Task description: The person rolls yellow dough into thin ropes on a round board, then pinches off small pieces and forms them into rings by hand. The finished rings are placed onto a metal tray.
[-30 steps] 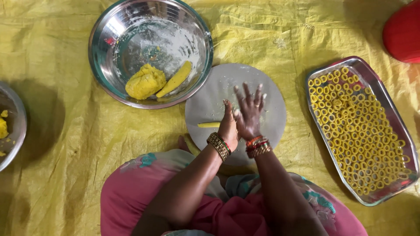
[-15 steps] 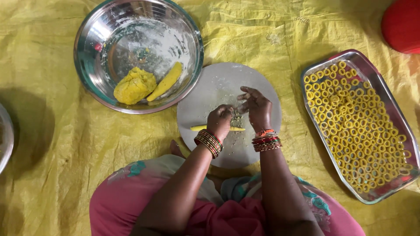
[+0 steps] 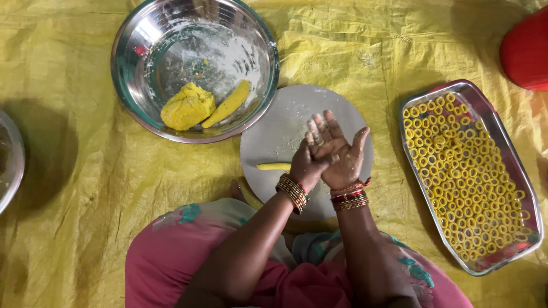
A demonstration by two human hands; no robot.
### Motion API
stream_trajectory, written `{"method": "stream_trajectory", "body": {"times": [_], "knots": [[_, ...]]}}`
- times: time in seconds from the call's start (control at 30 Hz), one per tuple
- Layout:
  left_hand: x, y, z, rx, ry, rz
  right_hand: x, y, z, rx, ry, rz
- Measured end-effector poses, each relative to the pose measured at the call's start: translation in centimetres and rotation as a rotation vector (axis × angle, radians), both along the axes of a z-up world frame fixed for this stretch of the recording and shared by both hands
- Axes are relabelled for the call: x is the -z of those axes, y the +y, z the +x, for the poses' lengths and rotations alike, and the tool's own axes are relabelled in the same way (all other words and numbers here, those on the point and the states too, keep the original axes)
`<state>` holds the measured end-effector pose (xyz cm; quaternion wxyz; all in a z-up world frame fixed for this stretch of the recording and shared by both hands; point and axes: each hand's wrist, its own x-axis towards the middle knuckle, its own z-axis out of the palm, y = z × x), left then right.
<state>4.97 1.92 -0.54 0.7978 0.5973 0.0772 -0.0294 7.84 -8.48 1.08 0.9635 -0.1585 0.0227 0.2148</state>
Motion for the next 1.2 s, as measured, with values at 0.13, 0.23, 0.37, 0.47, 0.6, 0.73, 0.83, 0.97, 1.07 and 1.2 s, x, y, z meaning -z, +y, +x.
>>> {"method": "stream_trajectory", "body": {"times": [0.13,0.23,0.37,0.47,0.6,0.73,0.83,0.97,1.07,1.2], "knots": [[-0.2,1.4,0.3,-0.072,0.080,0.338,-1.8,1.9,-0.8,0.009,0.024,0.007],[-0.5,2.9,1.4,-0.193,0.133,0.490,-3.0,4.3,-1.9,0.002,0.007,-0.163],[-0.6,4.9,2.6,-0.265,0.181,0.576,-4.0,5.7,-3.4,-0.063,0.056,-0.164],[-0.7,4.9,3.0,-0.168,0.140,0.507,-4.5,4.7,-2.9,-0.064,0.065,-0.053],[-0.1,4.3,3.0,0.018,-0.064,-0.014,-4.6,2.4,-2.0,-0.065,0.048,0.153],[0.3,4.6,3.0,0.164,0.053,-0.325,-4.6,1.8,-1.7,-0.017,0.041,-0.032],[0.1,4.9,3.1,0.174,0.037,-0.283,-4.7,1.8,-1.7,-0.035,0.010,-0.056],[-0.8,5.0,2.9,0.083,0.009,0.025,-4.6,1.8,-1.7,-0.018,0.027,0.019],[-1.5,4.9,2.6,-0.004,-0.016,0.091,-4.5,2.5,-1.9,-0.015,0.017,0.043],[-1.7,4.7,2.2,-0.121,-0.014,0.236,-5.2,3.2,-2.5,-0.007,0.001,-0.006]]}}
